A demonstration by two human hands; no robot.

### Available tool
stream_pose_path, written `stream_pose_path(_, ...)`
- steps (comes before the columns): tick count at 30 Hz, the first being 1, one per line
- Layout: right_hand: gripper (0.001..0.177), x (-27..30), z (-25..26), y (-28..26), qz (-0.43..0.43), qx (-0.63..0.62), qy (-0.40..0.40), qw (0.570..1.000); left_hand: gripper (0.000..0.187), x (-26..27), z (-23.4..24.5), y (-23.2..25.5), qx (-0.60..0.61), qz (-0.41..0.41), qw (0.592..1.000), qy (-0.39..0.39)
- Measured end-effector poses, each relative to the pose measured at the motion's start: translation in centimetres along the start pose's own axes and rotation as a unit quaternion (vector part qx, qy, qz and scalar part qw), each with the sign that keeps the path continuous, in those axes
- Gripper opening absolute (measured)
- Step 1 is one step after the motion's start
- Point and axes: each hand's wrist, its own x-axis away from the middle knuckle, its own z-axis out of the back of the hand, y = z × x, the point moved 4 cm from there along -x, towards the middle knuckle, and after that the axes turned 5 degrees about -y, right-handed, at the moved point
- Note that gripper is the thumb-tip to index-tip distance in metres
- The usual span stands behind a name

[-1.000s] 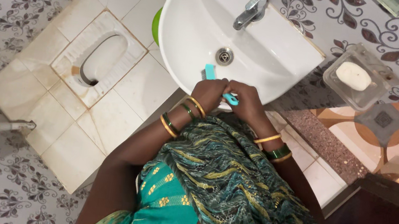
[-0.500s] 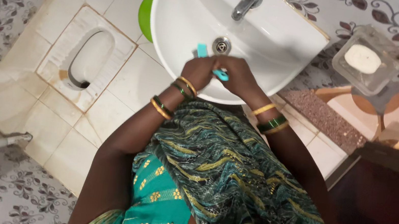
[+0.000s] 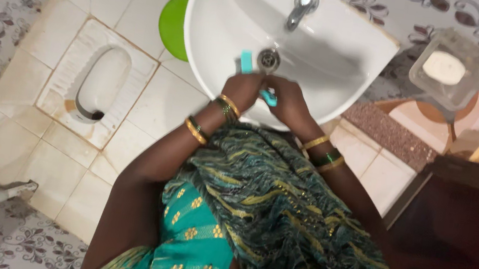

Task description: The person holds a brush and uses a small tool to clean the bristles over a sink.

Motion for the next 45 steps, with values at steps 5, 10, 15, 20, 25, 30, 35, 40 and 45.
stream_pose_path(5, 0.037, -2.7, 0.8, 0.8, -0.004, -0.079, 0.057, 0.995, 0.016, -4.1, 2.4, -1.0, 0.002, -0.025, 0.999, 0.045)
stream_pose_path(10, 0.026, -0.1, 0.2, 0.1, -0.042, -0.042, -0.049, 0.997, 0.011, 0.5, 1.1, 0.3, -0.034, -0.046, 0.998, -0.018)
stream_pose_path(15, 0.022, -1.1, -3.1, -0.3, -0.053, 0.001, 0.031, 0.998, 0.01, -0.5, 1.6, -2.0, -0.013, -0.025, 0.999, -0.032)
stream_pose_path(20, 0.027, -3.4, -1.5, -0.8, -0.024, -0.037, 0.113, 0.993, 0.023, -3.7, 3.7, -2.9, 0.081, -0.096, 0.987, 0.098)
stream_pose_path(25, 0.018, -0.2, -2.1, -2.1, -0.12, -0.05, 0.002, 0.992, 0.017, 0.8, 1.7, -1.6, -0.014, -0.072, 0.997, -0.032)
stream_pose_path(30, 0.018, -1.3, -3.8, -2.1, -0.122, 0.007, 0.055, 0.991, 0.017, -0.7, 1.7, -3.2, -0.025, -0.084, 0.994, -0.069)
stream_pose_path(35, 0.02, -4.1, -1.5, -2.3, -0.096, 0.016, 0.105, 0.99, 0.01, -5.2, 2.3, -4.1, -0.023, -0.086, 0.996, -0.03)
stream_pose_path(40, 0.013, -1.4, -1.6, -3.8, -0.165, -0.047, -0.015, 0.985, 0.011, 0.2, 0.5, -3.1, -0.014, -0.124, 0.99, -0.062)
stream_pose_path(45, 0.014, -3.2, -3.7, -3.8, -0.157, 0.011, 0.082, 0.984, 0.008, -2.3, 0.7, -5.1, 0.016, -0.116, 0.992, -0.038)
